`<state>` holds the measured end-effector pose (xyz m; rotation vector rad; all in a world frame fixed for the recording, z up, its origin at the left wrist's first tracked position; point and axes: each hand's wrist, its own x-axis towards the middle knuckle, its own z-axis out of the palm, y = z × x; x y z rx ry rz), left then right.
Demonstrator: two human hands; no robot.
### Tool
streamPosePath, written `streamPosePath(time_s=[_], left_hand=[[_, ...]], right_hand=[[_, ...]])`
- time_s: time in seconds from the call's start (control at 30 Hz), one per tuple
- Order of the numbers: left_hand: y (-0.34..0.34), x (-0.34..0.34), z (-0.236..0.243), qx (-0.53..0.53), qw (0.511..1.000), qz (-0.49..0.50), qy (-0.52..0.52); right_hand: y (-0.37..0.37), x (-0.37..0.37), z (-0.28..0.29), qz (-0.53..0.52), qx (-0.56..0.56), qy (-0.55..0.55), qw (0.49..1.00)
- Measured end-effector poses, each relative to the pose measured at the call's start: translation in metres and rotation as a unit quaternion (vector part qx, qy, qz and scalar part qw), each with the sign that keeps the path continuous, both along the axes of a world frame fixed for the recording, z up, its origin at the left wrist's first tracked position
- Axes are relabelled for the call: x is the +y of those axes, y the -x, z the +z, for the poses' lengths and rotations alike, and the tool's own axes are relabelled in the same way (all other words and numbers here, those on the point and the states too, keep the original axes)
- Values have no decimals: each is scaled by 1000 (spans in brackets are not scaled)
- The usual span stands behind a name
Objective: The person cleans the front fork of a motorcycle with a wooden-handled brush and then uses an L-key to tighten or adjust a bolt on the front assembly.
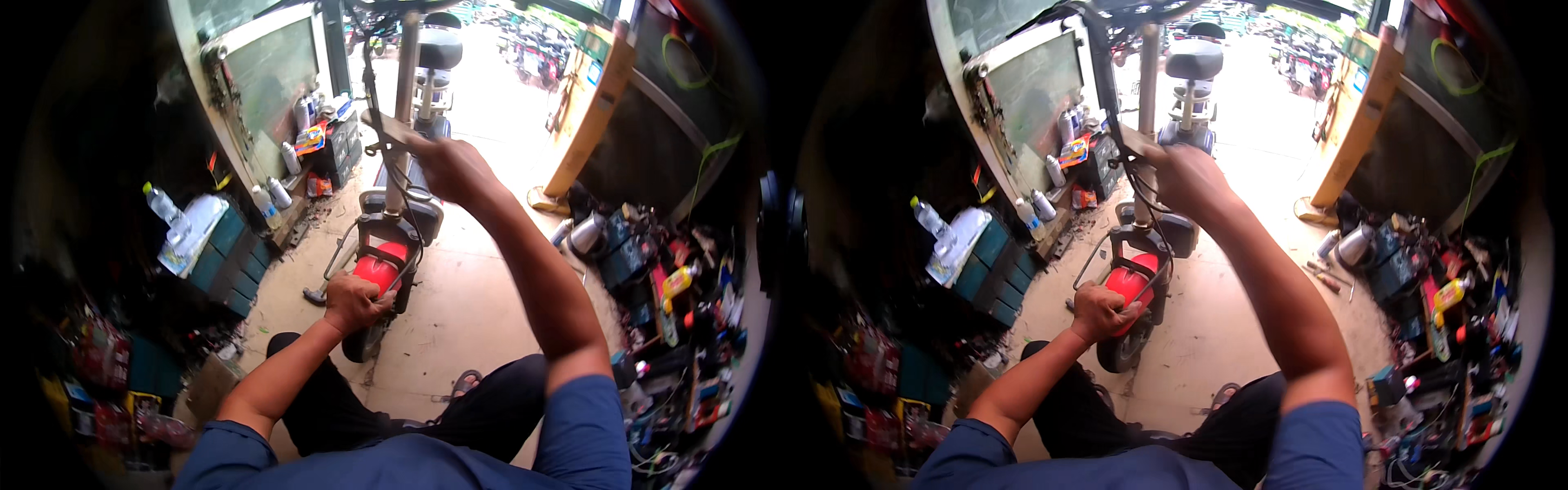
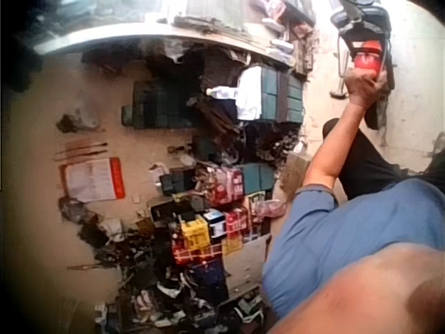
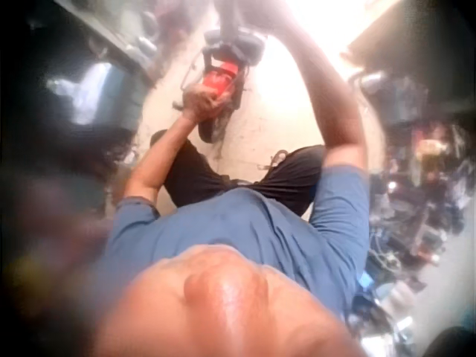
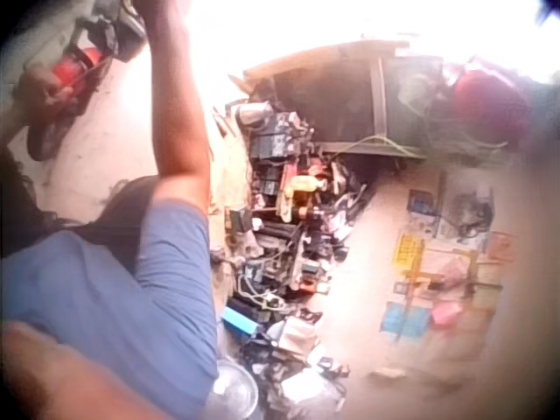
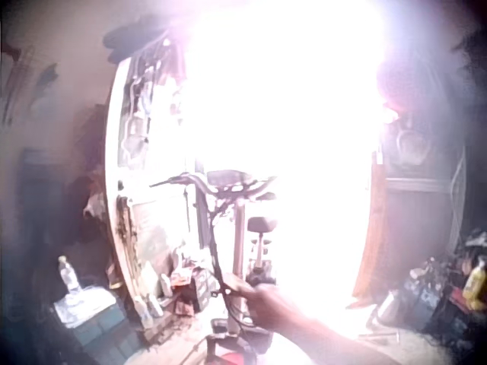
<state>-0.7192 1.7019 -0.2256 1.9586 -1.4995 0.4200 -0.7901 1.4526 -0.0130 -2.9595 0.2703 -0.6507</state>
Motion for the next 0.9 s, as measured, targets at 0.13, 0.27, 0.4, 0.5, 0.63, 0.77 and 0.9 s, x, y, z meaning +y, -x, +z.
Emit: streamPosePath(time_s=[0.13,0.27,0.4,0.5,0.63,0.77,0.9], left_hand=[[-7,-1,8,14,996,-21,-84],[-10,13,5,25,994,14,-105],[-3,7,16,31,975,7,-218],[-1,-15,27,22,952,-12,-306],[6,-29,24,18,935,14,-355],[6,-23,26,36,925,3,-379],[9,-34,33,34,923,-16,-384]], right_hand=[[-23,-15,-7,10,-13,-43,999],[78,25,-36,6,-74,-93,993],[131,37,-65,-60,-243,-239,938],[89,60,-80,-57,-270,-563,779],[28,88,-93,-53,-316,-705,633],[-21,89,-84,-124,-323,-541,767],[-33,12,-63,-69,-297,-567,765]])
